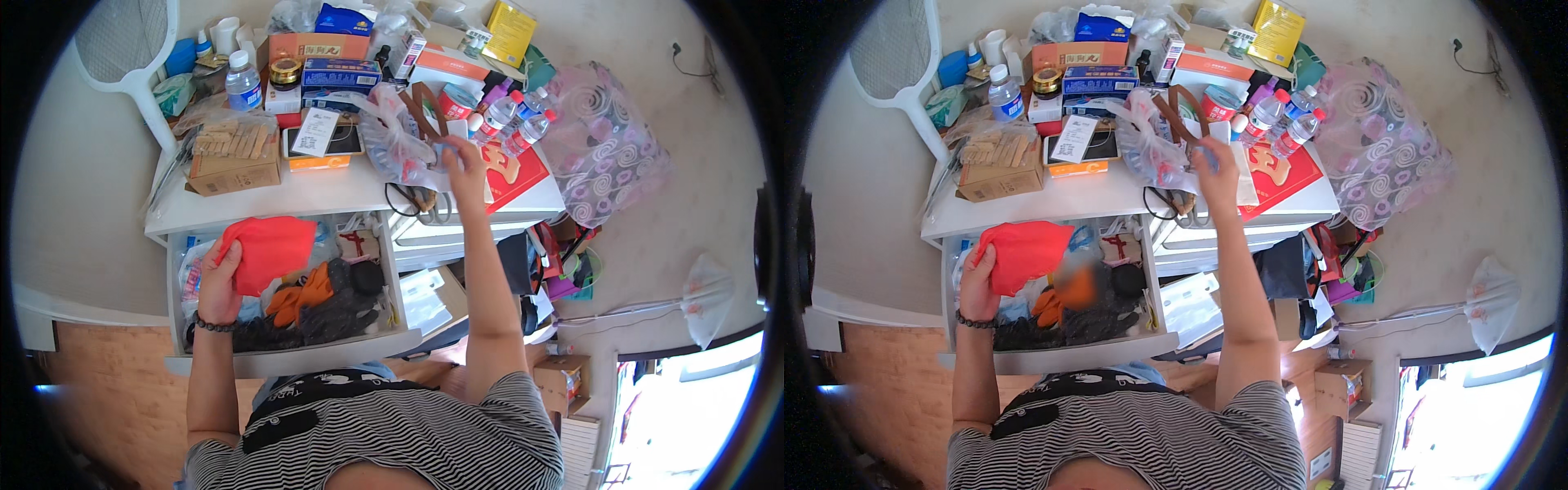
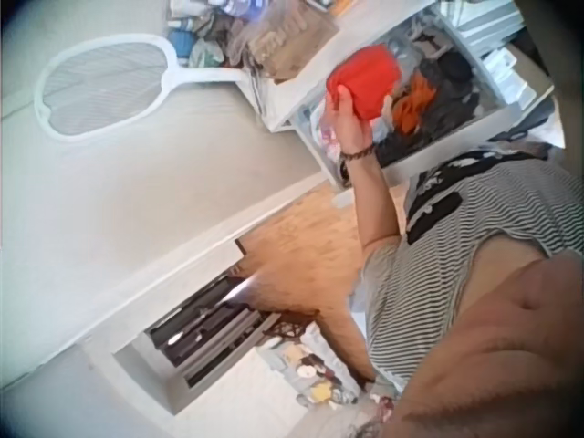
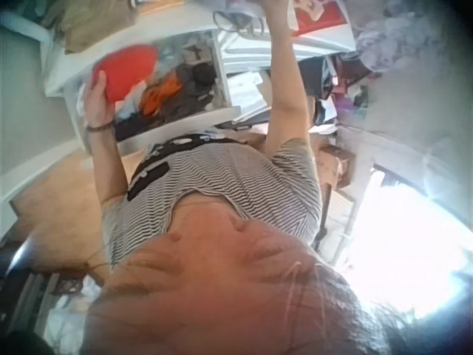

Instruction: The person sorts through a cluttered drawer, picking up various items such as a red cloth, orange fabric, a black pouch, and packaged goods. They examine each item briefly and place them on the surface above the drawer, clearing the drawer space progressively.

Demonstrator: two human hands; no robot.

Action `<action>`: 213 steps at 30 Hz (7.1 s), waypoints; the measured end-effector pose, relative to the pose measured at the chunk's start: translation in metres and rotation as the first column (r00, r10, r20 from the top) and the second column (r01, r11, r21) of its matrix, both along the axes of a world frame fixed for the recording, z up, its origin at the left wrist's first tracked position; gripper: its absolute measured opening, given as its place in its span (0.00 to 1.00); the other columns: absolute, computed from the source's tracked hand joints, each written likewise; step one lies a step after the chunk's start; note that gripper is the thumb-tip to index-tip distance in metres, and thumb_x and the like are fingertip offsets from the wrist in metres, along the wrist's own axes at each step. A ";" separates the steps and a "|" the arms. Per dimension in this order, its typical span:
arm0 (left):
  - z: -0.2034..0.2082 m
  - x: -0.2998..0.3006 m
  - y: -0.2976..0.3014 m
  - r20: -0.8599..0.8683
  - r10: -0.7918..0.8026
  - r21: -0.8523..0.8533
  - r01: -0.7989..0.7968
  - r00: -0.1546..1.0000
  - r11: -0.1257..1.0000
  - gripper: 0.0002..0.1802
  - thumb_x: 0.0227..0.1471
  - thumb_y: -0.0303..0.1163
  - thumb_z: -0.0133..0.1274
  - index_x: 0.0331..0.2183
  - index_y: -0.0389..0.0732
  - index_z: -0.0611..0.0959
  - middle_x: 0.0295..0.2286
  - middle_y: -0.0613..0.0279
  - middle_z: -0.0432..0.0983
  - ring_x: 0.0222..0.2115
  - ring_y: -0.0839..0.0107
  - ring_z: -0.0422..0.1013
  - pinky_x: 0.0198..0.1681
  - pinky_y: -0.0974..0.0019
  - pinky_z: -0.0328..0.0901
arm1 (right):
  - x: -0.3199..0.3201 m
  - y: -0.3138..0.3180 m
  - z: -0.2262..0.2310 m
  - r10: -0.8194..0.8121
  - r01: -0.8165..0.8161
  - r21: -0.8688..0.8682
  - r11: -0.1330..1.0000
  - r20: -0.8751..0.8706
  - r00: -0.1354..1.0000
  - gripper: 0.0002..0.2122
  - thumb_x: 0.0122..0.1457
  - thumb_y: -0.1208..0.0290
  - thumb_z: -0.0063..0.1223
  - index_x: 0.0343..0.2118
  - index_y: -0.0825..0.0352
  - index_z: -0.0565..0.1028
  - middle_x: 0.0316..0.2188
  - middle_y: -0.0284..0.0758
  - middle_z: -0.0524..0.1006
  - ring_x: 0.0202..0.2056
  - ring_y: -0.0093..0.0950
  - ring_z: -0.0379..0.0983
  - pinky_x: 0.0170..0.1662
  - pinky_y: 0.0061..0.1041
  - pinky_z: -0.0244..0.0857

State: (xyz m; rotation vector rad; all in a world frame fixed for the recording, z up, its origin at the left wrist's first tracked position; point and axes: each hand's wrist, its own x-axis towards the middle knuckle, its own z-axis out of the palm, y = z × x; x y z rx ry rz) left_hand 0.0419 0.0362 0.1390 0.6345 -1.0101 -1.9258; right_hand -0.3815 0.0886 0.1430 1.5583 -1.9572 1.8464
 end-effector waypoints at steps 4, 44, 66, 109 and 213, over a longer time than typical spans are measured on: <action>0.020 -0.045 0.011 0.036 -0.177 -0.088 0.180 0.983 0.980 0.18 0.56 0.28 0.47 0.47 0.32 0.71 0.43 0.61 0.72 0.43 0.74 0.68 0.47 0.71 0.62 | 0.123 0.044 0.060 0.447 -0.401 0.241 0.884 -0.185 0.875 0.28 0.42 0.75 0.62 0.49 0.66 0.67 0.49 0.40 0.68 0.49 0.33 0.65 0.48 0.32 0.61; -0.129 -0.026 0.015 0.804 0.146 -0.558 0.649 0.576 0.517 0.29 0.43 0.37 0.59 0.47 0.40 0.72 0.41 0.51 0.71 0.39 0.51 0.69 0.45 0.59 0.64 | 0.172 0.062 -0.060 0.672 -0.440 0.685 0.581 -0.099 0.734 0.23 0.40 0.67 0.64 0.41 0.66 0.70 0.43 0.40 0.71 0.46 0.40 0.66 0.47 0.34 0.61; -0.092 0.022 -0.027 0.049 -0.372 0.229 0.352 0.927 0.908 0.26 0.53 0.28 0.50 0.54 0.38 0.64 0.45 0.61 0.70 0.43 0.72 0.69 0.46 0.68 0.65 | 0.171 0.076 -0.075 0.152 -0.518 -0.177 0.837 0.984 -0.091 0.19 0.52 0.67 0.46 0.46 0.70 0.67 0.41 0.45 0.73 0.45 0.38 0.70 0.51 0.36 0.61; -0.171 -0.144 0.037 0.956 0.020 -0.240 0.742 0.292 0.626 0.19 0.40 0.35 0.62 0.33 0.33 0.78 0.28 0.54 0.76 0.28 0.65 0.73 0.34 0.68 0.68 | 0.062 0.084 -0.056 -0.024 0.082 0.179 0.980 -0.305 0.952 0.07 0.47 0.83 0.52 0.31 0.70 0.73 0.30 0.42 0.74 0.34 0.39 0.72 0.38 0.32 0.65; -0.099 0.007 0.013 -0.053 -0.318 0.205 0.322 0.947 0.924 0.33 0.45 0.32 0.57 0.52 0.38 0.65 0.43 0.64 0.69 0.42 0.71 0.68 0.46 0.66 0.63 | 0.112 0.077 0.027 0.599 -0.255 -0.614 0.747 0.788 -0.143 0.15 0.41 0.86 0.48 0.35 0.67 0.68 0.35 0.38 0.68 0.42 0.35 0.67 0.49 0.35 0.62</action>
